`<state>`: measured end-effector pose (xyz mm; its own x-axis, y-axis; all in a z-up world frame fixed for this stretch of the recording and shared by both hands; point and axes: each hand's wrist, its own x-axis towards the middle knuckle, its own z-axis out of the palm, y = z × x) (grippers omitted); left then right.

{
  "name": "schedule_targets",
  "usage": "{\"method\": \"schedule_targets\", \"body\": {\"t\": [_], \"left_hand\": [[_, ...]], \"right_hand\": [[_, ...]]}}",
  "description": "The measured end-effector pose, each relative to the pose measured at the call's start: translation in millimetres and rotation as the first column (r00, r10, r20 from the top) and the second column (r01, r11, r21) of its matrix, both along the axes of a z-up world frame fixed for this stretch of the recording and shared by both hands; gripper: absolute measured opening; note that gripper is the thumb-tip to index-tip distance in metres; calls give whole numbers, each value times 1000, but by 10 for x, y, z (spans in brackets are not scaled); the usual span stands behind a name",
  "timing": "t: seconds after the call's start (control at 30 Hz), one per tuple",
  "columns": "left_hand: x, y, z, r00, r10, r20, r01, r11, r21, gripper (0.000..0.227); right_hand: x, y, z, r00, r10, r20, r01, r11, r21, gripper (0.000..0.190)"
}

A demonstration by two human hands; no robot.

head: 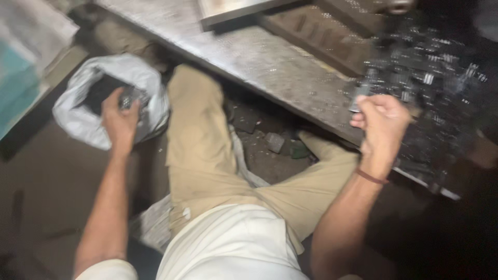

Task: The person sits cross-legged on the floor and uses a manual press to punch holes into small metal strips. They repeatedly pick up a strip, place it in the press, pull the lever to punch a hole, and then drop the finished piece into a white bag.

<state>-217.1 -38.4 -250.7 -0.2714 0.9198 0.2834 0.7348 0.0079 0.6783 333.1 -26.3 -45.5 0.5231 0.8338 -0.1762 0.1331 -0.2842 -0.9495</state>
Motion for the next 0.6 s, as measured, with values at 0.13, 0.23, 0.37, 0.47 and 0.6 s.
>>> {"method": "schedule_targets", "body": {"t": [0.13, 0.23, 0.37, 0.47, 0.6], "left_hand": [[384, 60, 445, 998, -46, 54, 53, 988, -145, 48], [1045, 25, 1255, 981, -157, 111, 162, 986, -37, 31], [2043, 57, 2141, 750, -583, 312, 520, 812, 265, 18], [2619, 293, 2439, 572, -721, 390, 673, 685, 279, 19], [3278, 649, 2468, 479, -729, 489, 709, 650, 275, 27]], "right_hand": [[12, -107, 68, 992, -16, -127, 16, 1000, 0, 13], [80, -189, 140, 990, -4, -140, -2, 999, -43, 14], [181, -329, 177, 994, 53, -93, -61, 995, -83, 12], [166, -332, 166, 998, 28, 56, -26, 999, -21, 12], [129, -241, 217, 985, 108, 137, -125, 985, 121, 10]]}}
